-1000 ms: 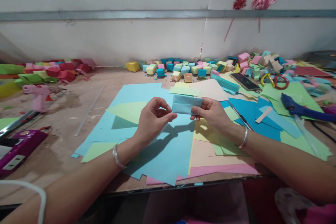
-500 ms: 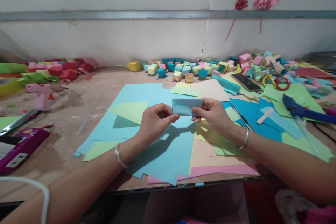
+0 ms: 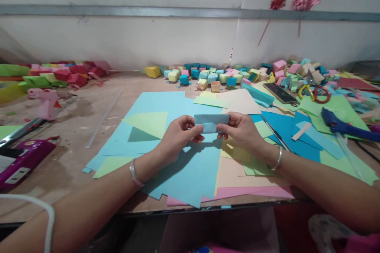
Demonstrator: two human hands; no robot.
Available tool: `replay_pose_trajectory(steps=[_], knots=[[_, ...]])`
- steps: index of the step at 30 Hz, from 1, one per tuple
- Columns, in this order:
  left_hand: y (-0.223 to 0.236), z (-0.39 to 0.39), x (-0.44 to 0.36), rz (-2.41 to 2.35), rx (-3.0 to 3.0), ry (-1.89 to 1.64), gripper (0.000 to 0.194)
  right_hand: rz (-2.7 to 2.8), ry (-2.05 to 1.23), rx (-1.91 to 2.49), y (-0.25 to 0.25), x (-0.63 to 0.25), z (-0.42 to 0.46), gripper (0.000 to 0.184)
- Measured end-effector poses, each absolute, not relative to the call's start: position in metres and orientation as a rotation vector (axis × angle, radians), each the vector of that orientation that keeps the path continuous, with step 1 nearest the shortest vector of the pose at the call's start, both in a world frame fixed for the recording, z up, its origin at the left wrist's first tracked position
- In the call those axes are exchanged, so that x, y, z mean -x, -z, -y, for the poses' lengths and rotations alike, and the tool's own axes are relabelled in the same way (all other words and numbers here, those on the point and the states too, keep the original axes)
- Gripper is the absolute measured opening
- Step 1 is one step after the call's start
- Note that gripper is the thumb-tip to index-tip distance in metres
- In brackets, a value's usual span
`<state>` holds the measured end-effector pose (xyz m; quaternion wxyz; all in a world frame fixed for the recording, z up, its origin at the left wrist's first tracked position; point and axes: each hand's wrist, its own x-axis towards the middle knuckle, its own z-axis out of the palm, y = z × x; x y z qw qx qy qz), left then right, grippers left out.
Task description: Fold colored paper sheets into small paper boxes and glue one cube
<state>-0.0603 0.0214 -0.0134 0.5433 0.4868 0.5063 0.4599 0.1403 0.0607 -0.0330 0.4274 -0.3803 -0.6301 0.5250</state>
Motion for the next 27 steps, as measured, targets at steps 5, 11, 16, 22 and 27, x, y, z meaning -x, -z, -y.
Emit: replay_pose_trajectory(steps=[5, 11, 16, 22, 27], knots=[[0.0137, -0.0219, 0.0589, -1.241, -1.216, -1.164, 0.030, 1.558, -1.321, 0.928, 0.0318, -0.1397, -0.0606, 0.022], [0.0115, -0.0232, 0.0608, -1.275, -1.337, -1.096, 0.025, 1.554, -1.354, 0.934, 0.0311, -0.1394, -0.0608, 0.018], [0.0119, -0.0222, 0.0614, -1.385, -1.429, -1.030, 0.028, 1.656, -1.389, 0.907, 0.0314, -0.1397, -0.0583, 0.014], [0.0143, -0.0218, 0.0644, -1.337, -1.430, -1.031, 0.028, 1.689, -1.483, 0.924, 0.0259, -0.1408, -0.0544, 0.016], [0.0152, -0.0230, 0.0636, -1.224, -1.414, -0.980, 0.025, 1.615, -1.524, 0.927, 0.0240, -0.1382, -0.0524, 0.016]])
